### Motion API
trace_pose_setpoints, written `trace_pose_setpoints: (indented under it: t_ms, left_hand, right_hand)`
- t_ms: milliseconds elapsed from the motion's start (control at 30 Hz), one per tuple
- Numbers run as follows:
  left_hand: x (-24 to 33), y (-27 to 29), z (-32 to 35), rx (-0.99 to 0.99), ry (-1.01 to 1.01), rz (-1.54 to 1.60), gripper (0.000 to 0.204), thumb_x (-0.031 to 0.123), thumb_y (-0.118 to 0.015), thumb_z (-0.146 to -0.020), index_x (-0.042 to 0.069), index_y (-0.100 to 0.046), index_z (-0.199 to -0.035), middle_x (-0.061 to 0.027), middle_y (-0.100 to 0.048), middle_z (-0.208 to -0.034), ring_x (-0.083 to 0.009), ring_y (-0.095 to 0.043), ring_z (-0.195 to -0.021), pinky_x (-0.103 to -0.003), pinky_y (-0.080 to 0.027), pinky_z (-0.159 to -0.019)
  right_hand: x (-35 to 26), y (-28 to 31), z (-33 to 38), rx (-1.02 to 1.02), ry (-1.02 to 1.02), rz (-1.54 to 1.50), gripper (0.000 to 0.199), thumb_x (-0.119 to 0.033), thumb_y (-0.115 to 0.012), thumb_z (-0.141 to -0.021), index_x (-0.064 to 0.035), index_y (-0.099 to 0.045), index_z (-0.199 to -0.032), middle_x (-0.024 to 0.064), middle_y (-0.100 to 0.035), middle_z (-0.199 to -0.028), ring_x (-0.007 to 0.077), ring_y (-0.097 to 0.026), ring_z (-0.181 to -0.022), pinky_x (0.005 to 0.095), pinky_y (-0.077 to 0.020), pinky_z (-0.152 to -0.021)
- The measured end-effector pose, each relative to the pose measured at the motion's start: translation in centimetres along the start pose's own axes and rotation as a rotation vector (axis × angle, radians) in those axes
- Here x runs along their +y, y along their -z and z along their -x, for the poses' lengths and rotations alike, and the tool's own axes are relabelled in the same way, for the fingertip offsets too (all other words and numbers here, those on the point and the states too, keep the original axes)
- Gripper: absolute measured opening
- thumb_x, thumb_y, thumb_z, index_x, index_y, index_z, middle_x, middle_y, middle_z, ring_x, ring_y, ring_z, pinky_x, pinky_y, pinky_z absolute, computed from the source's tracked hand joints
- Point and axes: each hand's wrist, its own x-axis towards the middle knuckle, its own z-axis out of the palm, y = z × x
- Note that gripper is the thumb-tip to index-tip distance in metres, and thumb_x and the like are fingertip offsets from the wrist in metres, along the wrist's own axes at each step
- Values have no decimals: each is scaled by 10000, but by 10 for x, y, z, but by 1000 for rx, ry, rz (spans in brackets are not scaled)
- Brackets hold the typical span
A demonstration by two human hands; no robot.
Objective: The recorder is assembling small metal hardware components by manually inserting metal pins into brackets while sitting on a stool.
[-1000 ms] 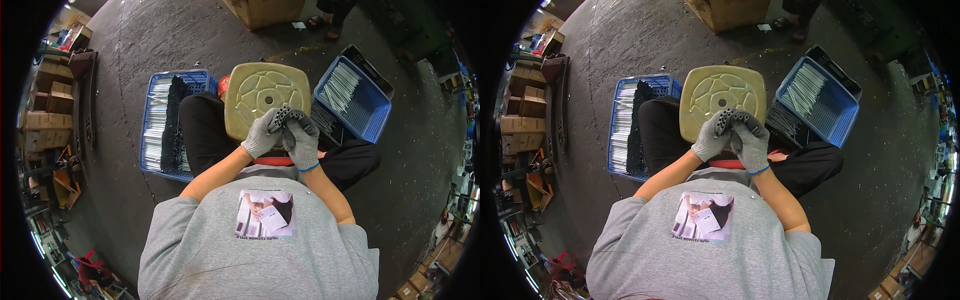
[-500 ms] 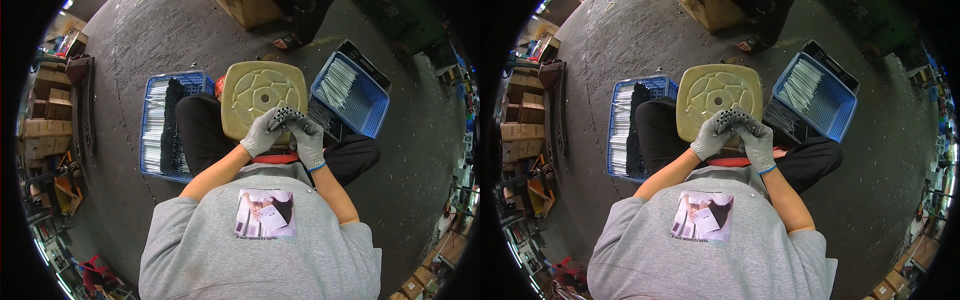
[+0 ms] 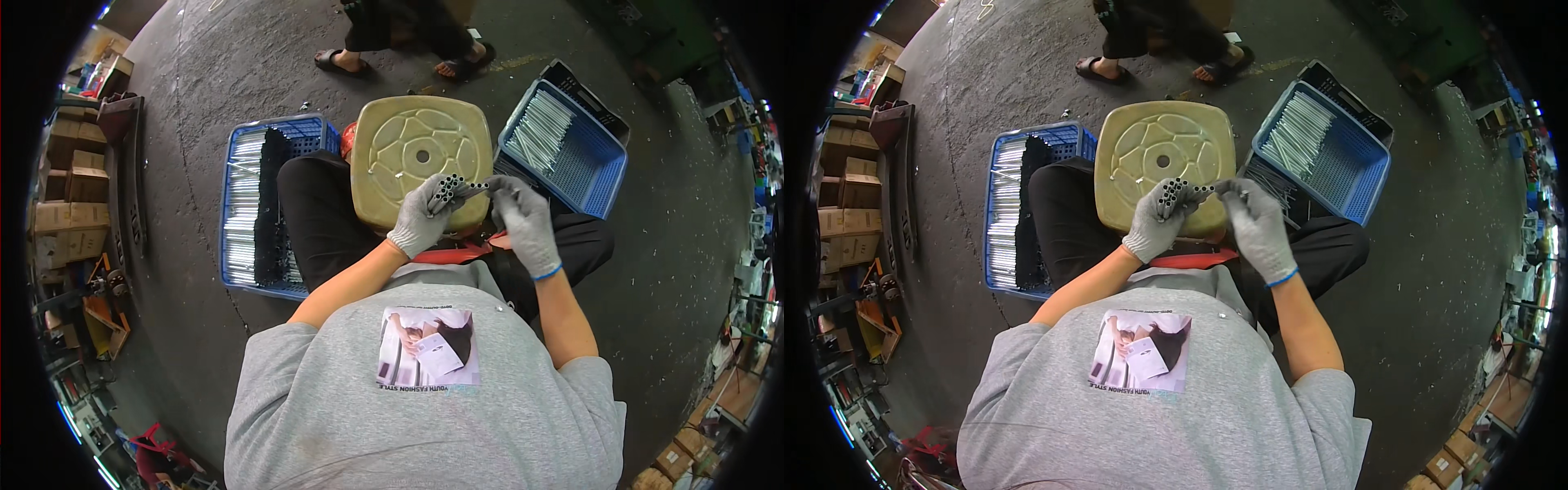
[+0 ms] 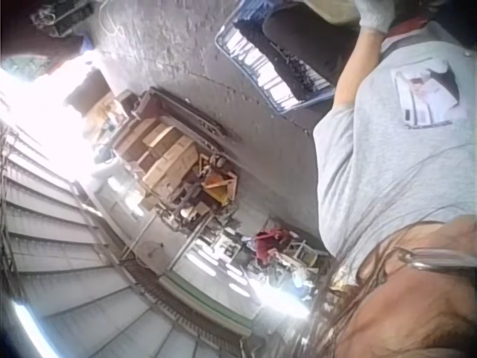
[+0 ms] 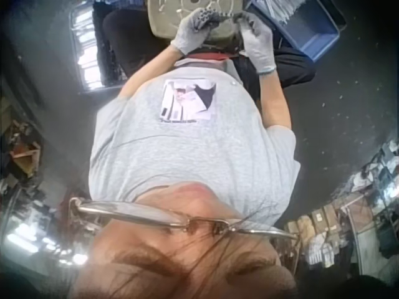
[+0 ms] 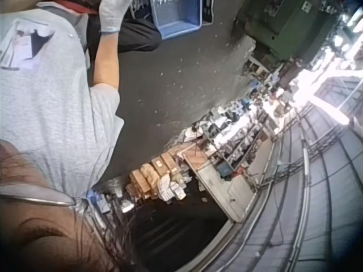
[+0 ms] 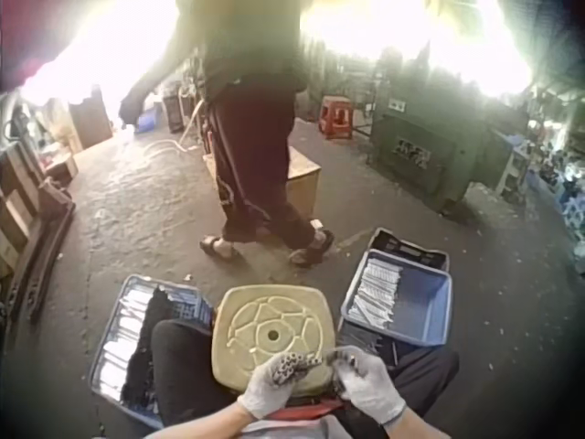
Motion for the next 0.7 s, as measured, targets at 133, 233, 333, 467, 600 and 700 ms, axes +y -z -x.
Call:
trace_pose_setpoints:
  t_ms: [133, 233, 333, 467, 600, 700]
  left_hand:
    - [-2, -2, -1, 1, 18, 26, 272, -142, -606, -800, 18, -608, -1019, -38, -692, -953, -126, -656, -840, -233, -525, -770]
    - [-1, -3, -1, -7, 30, 49, 280, -123, -620, -798, 22, -610, -1037, -40, -698, -961, -128, -659, -837, -235, -523, -760]
    - [1, -2, -2, -9, 39, 57, 348, -39, -680, -788, 37, -616, -1121, -47, -722, -991, -151, -669, -823, -257, -517, -732]
    - [6, -3, -1, 12, 66, 49, 296, -128, -614, -796, 22, -612, -1051, -41, -696, -953, -127, -660, -846, -234, -523, -765]
    - [14, -2, -1, -3, 73, 28, 298, -160, -587, -795, 18, -610, -1033, -41, -688, -946, -118, -655, -854, -226, -525, -776]
    - [17, -2, -1, -26, 68, 11, 308, -162, -583, -792, 18, -610, -1039, -42, -688, -952, -117, -653, -853, -227, -524, -777]
  right_hand:
    - [-29, 13, -2, -30, 106, -594, 158, -115, -542, -993, -3, -626, -1066, 119, -643, -1029, 143, -570, -782, 270, -487, -708]
    - [-38, 10, -13, -27, 198, -827, 173, -143, -535, -1005, 2, -621, -1042, 128, -640, -1016, 156, -573, -775, 280, -492, -706]
    - [-36, 2, -25, -9, 347, -934, 206, -175, -523, -1017, 11, -607, -1043, 129, -633, -997, 160, -563, -770, 296, -499, -709]
    - [-29, -4, -32, -6, 346, -951, 193, -157, -513, -1020, 9, -607, -1047, 126, -635, -1001, 150, -548, -762, 293, -496, -710]
    - [-27, -4, -32, 8, 338, -934, 181, -144, -511, -1019, 6, -608, -1053, 122, -639, -1009, 147, -548, -764, 290, -496, -710]
    - [-30, -3, -30, 18, 336, -913, 175, -138, -513, -1017, 3, -607, -1058, 121, -641, -1013, 147, -553, -768, 290, -497, -709]
